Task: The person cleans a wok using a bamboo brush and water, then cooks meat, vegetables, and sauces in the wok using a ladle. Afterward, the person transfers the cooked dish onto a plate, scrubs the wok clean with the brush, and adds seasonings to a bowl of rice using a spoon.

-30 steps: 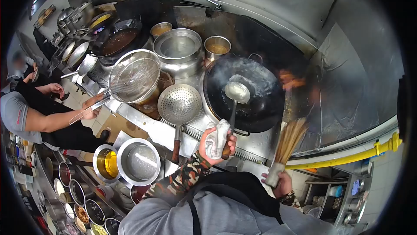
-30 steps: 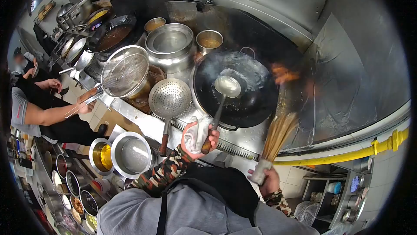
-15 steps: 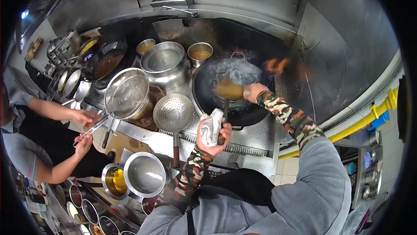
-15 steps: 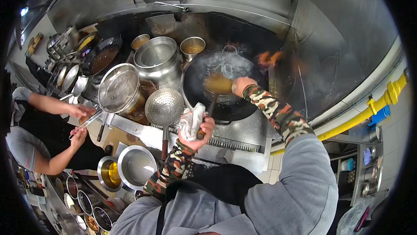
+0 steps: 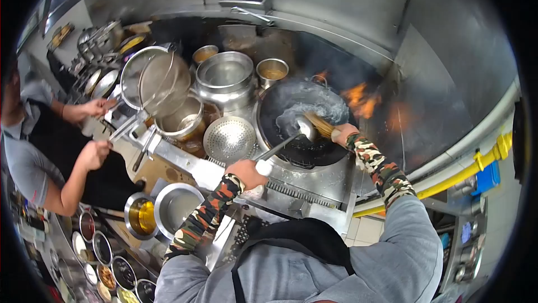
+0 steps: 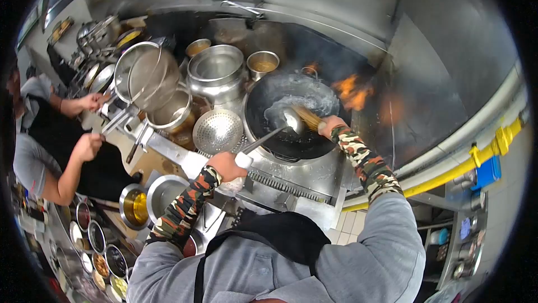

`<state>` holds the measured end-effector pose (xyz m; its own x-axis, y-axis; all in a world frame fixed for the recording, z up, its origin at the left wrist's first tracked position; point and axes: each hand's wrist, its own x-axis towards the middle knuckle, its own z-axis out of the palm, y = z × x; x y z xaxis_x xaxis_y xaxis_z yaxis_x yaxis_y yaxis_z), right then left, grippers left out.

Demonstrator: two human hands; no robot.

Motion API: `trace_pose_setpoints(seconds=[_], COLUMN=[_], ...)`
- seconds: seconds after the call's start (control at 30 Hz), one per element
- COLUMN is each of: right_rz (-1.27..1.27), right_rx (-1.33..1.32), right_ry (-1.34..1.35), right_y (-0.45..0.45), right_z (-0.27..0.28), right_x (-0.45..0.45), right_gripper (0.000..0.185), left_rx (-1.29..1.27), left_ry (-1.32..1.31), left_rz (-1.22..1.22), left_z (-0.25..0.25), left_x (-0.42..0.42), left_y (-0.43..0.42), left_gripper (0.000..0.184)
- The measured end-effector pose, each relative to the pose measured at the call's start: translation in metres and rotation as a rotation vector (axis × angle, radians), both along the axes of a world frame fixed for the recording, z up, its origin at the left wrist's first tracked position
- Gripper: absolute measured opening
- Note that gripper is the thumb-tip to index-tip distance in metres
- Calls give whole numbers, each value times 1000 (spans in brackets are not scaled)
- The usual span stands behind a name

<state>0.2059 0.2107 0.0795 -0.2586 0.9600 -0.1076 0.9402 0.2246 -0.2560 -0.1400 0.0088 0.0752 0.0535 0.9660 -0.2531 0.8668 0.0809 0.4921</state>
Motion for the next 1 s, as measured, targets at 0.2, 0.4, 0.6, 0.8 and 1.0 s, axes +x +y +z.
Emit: trace_pose_setpoints(seconds=[0.2, 0.4, 0.6, 0.8, 1.0], right_rz=[48, 206, -203, 164, -232], right_rx=[123, -133, -307, -474, -283], right_ry=[-237, -304, 272, -339, 57], right_y=[-5, 34, 21, 37, 58], right_z=[90, -7, -19, 71, 8], right_x=[35, -36, -132, -83, -94], right_gripper=[41, 30, 54, 53, 59], left_rx=[-67, 137, 207, 138, 578], left_ry=[-962, -759, -497, -400, -514], left_rz=[232, 454, 556, 593, 391], left_z=[-39, -47, -165, -174, -81], left_x=[-65, -85, -130, -138, -73], left_y=[-92, -99, -65, -56, -45], left_gripper=[34, 33, 45, 54, 48])
